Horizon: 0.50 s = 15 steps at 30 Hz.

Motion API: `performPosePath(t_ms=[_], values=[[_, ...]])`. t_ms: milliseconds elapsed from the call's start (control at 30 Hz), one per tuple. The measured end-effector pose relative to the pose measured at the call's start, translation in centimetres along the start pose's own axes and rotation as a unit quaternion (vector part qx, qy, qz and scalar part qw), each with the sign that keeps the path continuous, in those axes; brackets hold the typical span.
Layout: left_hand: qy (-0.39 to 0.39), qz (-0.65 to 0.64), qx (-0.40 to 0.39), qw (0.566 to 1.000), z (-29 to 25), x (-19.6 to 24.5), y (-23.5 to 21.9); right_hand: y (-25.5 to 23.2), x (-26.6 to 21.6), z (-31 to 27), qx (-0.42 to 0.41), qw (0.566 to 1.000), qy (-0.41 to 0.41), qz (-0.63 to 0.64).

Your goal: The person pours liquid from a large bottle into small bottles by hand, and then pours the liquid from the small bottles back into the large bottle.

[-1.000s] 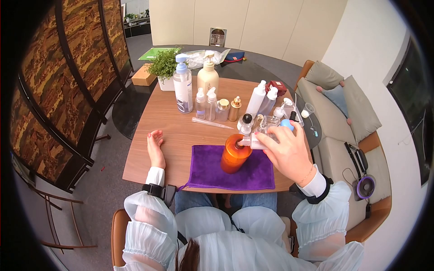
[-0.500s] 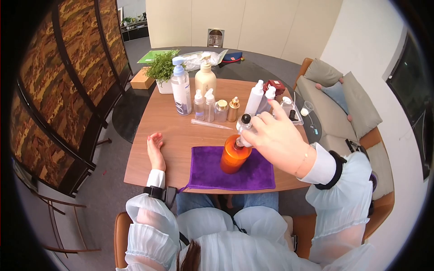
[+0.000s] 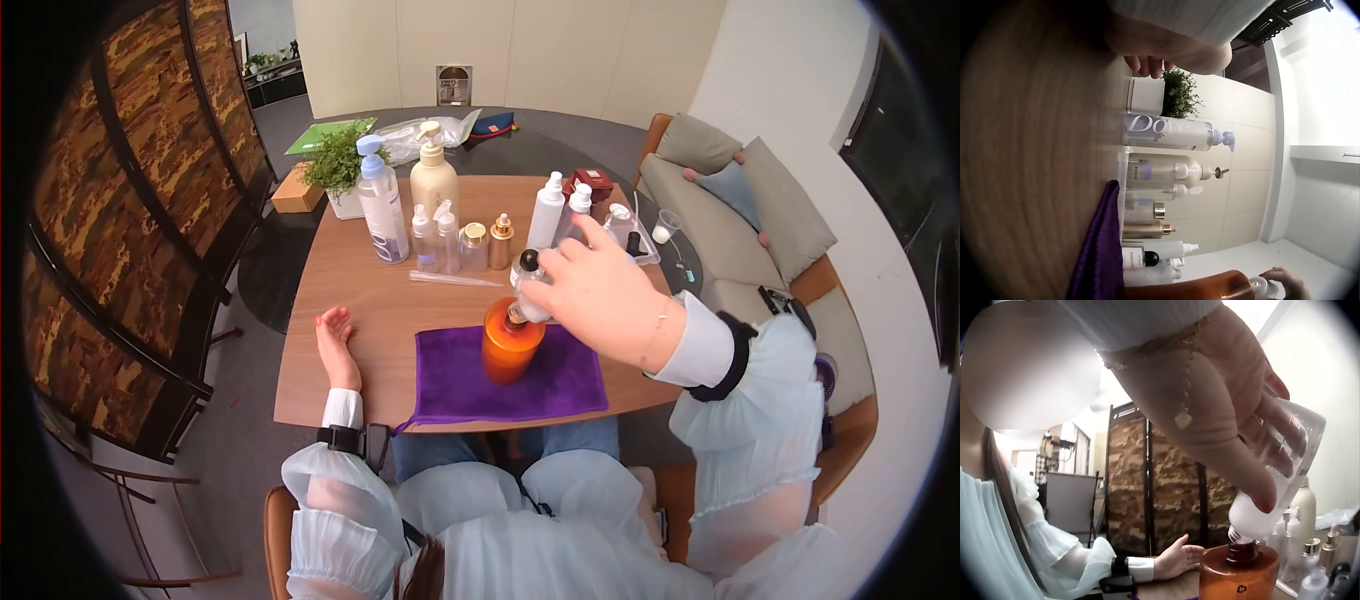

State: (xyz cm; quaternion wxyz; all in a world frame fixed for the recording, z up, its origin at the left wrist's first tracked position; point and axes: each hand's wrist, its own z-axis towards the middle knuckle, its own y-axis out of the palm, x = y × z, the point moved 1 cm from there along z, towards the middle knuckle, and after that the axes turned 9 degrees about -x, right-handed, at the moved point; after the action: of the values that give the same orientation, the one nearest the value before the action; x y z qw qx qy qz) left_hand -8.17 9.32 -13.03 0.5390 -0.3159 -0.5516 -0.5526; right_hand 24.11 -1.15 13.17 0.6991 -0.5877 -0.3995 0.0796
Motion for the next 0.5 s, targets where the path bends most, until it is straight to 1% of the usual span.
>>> performPosePath(t_ms=[33, 67, 133, 167, 200, 233, 267, 300, 333, 367, 400, 467, 500], values=[[-0.001, 0.0, 0.004, 1.0, 0.0, 0.1, 0.0, 1.0, 0.4, -0.7, 0.02, 0.999, 0.027, 0.037], [-0.001, -0.003, 0.003, 1.0, 0.0, 0.1, 0.0, 1.9, 0.6, -1.5, 0.019, 0.999, 0.027, 0.035], [-0.006, 0.008, 0.003, 1.0, 0.0, 0.0, 0.0, 3.9, 0.7, -3.1, 0.091, 0.974, 0.065, 0.196], [-0.004, 0.005, 0.005, 1.0, 0.0, 0.0, 0.1, 6.0, 0.5, -3.9, 0.103, 0.958, 0.083, 0.255], [-0.006, 0.007, 0.005, 1.0, 0.0, 0.0, 0.0, 7.7, -0.1, -4.8, 0.103, 0.958, 0.083, 0.253], [-0.008, 0.01, 0.004, 1.0, 0.0, 0.0, 0.0, 9.3, -0.6, -5.7, 0.135, 0.925, 0.129, 0.332], [-0.007, 0.008, 0.005, 1.0, 0.2, 0.0, 0.1, 11.0, -1.0, -6.5, 0.166, 0.882, 0.172, 0.406], [-0.008, 0.009, 0.004, 1.0, 0.2, -0.2, 0.0, 13.5, -1.7, -7.3, 0.165, 0.882, 0.172, 0.406], [-0.008, 0.011, 0.004, 1.0, 0.1, -0.2, -0.1, 16.3, -2.1, -8.2, 0.218, 0.818, 0.244, 0.473], [-0.008, 0.013, 0.005, 1.0, 0.1, -0.2, -0.2, 18.8, -2.3, -8.7, 0.266, 0.739, 0.313, 0.533], [-0.002, 0.019, 0.002, 1.0, 0.0, -0.2, -0.2, 20.8, -2.3, -8.9, 0.266, 0.738, 0.314, 0.535], [0.004, 0.027, -0.003, 1.0, 0.0, -0.2, -0.1, 23.4, -2.2, -9.1, 0.327, 0.589, 0.335, 0.658], [0.006, 0.031, -0.003, 1.0, 0.1, -0.2, -0.2, 24.2, -2.0, -9.1, 0.324, 0.597, 0.336, 0.653]])
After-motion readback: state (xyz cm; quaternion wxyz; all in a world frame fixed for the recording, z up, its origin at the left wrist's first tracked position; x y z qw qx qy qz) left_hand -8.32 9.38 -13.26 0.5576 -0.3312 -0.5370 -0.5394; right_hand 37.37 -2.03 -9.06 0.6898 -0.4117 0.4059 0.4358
